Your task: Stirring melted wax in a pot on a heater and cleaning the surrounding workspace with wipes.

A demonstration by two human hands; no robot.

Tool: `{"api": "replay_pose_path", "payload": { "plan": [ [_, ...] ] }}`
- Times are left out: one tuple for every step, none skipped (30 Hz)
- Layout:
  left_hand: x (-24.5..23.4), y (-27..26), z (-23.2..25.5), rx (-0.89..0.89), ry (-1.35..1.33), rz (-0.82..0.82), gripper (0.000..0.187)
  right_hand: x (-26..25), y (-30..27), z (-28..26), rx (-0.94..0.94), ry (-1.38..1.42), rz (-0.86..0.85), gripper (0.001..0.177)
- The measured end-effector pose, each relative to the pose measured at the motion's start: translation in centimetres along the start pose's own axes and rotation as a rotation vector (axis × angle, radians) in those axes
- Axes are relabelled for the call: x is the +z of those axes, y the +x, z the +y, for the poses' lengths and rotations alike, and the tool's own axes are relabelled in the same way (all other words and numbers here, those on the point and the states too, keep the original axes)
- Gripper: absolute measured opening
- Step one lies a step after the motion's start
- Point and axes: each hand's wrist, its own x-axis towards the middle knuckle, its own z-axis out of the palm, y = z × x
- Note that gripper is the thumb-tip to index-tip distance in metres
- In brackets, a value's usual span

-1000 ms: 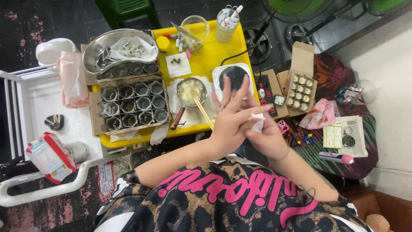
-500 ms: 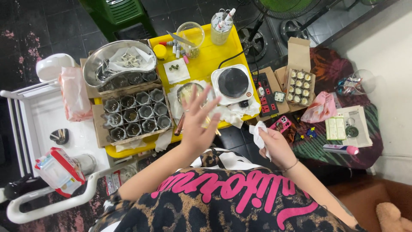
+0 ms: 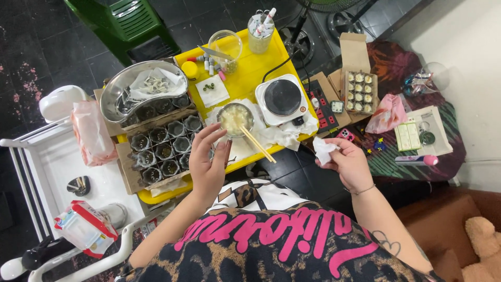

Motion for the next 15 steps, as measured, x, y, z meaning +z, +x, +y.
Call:
{"api": "replay_pose_path", "payload": {
  "plan": [
    [-0.2,-0.1,0.0,-0.003,-0.001,-0.004,0.021,-0.2,0.1,0.7,0.003,0.001,0.004,0.026],
    [-0.3,0.0,0.0,0.009,-0.007,-0.014,0.02,-0.4,0.3,1.4,-0.045,-0.088,-0.012,0.025],
    [-0.4,0.1,0.0,0.021,-0.013,-0.024,0.02,-0.6,0.6,2.0,-0.092,-0.178,-0.028,0.025],
    [-0.5,0.1,-0.1,0.024,-0.015,-0.026,0.02,0.1,0.3,1.3,-0.095,-0.177,-0.026,0.025],
    [-0.5,0.2,-0.3,0.023,-0.007,-0.026,0.02,0.9,0.0,0.6,-0.142,-0.185,-0.073,0.031],
    [-0.6,0.1,-0.4,0.019,0.002,-0.025,0.02,1.6,-0.3,-0.1,-0.185,-0.193,-0.122,0.038],
    [-0.6,0.1,-0.4,0.02,0.002,-0.027,0.02,1.4,0.2,0.2,-0.186,-0.192,-0.121,0.038],
    [-0.6,0.1,-0.3,-0.012,-0.014,-0.03,0.02,1.2,0.6,0.5,-0.211,-0.225,-0.129,0.042],
    [-0.6,0.1,-0.3,-0.045,-0.031,-0.033,0.019,1.0,1.0,0.8,-0.236,-0.258,-0.138,0.047],
    [-0.6,0.0,-0.4,-0.047,-0.031,-0.036,0.019,0.8,1.0,1.2,-0.233,-0.256,-0.135,0.047],
    [-0.6,0.0,-0.4,-0.045,-0.026,-0.036,0.019,0.5,1.0,1.5,-0.219,-0.296,-0.105,0.041],
    [-0.5,0.1,-0.5,-0.039,-0.023,-0.033,0.018,0.2,1.2,1.6,-0.21,-0.337,-0.077,0.036],
    [-0.4,0.2,-0.6,-0.037,-0.024,-0.033,0.018,0.3,1.2,1.7,-0.212,-0.338,-0.076,0.036],
    [-0.4,0.1,-0.6,0.001,0.026,-0.058,0.019,0.4,1.1,1.8,-0.203,-0.296,-0.084,0.034],
    [-0.3,0.1,-0.7,0.039,0.077,-0.083,0.021,0.4,1.0,1.9,-0.193,-0.255,-0.092,0.031]
  ]
}}
